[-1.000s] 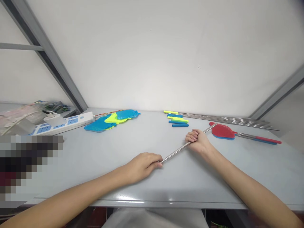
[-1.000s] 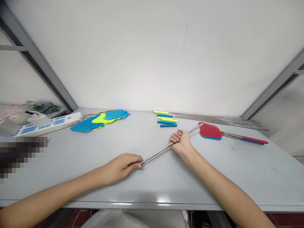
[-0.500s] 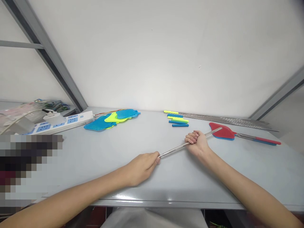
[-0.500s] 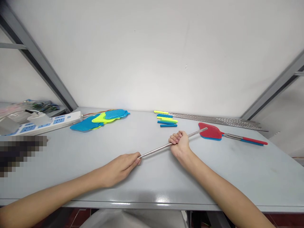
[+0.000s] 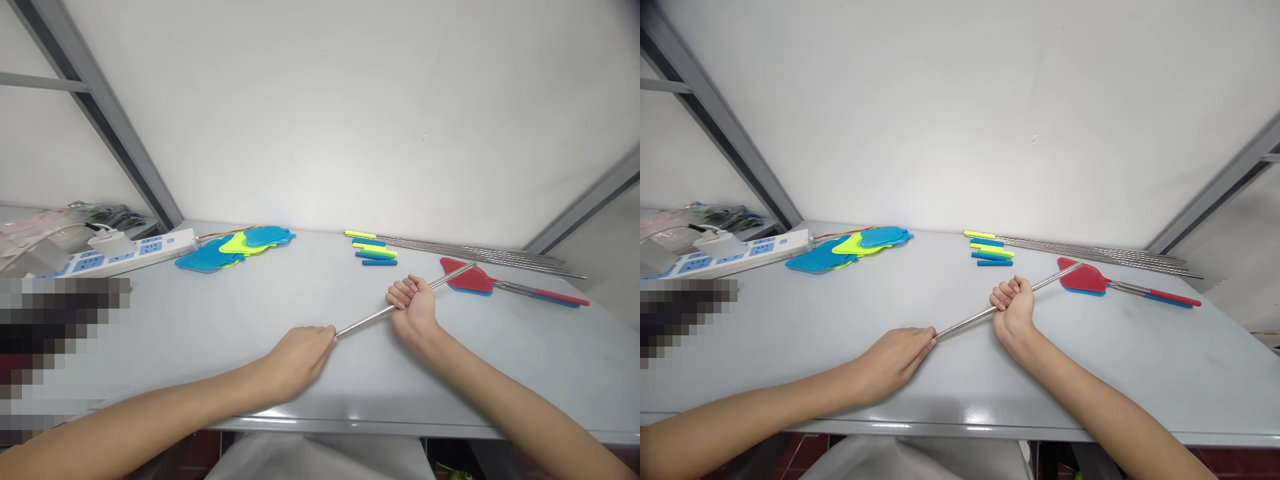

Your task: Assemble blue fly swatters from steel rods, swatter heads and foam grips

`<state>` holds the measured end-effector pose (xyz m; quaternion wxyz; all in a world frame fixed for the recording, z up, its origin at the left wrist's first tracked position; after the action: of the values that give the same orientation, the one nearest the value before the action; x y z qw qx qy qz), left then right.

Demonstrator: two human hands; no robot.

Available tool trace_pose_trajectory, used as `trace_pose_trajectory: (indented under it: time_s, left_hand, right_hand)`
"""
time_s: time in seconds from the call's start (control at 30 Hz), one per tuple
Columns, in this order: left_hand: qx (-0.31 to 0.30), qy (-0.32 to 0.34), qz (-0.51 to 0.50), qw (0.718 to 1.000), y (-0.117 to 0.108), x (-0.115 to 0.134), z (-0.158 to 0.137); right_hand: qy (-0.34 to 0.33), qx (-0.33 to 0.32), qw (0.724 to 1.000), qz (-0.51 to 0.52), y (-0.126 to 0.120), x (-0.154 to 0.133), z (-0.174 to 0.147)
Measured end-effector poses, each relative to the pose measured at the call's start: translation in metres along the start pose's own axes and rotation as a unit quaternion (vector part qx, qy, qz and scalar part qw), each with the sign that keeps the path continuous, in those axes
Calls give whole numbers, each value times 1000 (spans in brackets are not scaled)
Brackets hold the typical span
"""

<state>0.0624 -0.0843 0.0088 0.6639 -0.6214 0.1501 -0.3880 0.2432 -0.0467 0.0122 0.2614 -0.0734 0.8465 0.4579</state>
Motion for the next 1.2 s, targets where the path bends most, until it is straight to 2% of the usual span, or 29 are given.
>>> trace_pose_trajectory:
  time_s: [0.17,0.5,0.83,1.2]
  left_hand:
    - [9,-18,0,1000,3,-2,-2]
    - [15,-10,8,1000,5,-2,-1]
    - [33,5,22,999,9,-4,-2]
    - [18,3,33,999,7,-2,-1]
  right_hand:
    - [-28,-14,999,12,-2,2,-3]
    - [35,17,999,31,-10,21,-7]
    - [47,29,998,36,-16,28,-10]
    - [48,23,998,23,-11,24,-15]
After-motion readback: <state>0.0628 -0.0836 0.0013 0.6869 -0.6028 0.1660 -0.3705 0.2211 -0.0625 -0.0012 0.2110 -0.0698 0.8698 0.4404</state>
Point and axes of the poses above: each hand's wrist, its own z-axis towards the middle knuckle, its own y-axis out of the palm, x = y × z, the point moved 4 cm from there along z, towards the middle knuckle, and after that the axes turned 12 degrees about x, right-handed, at the moved point
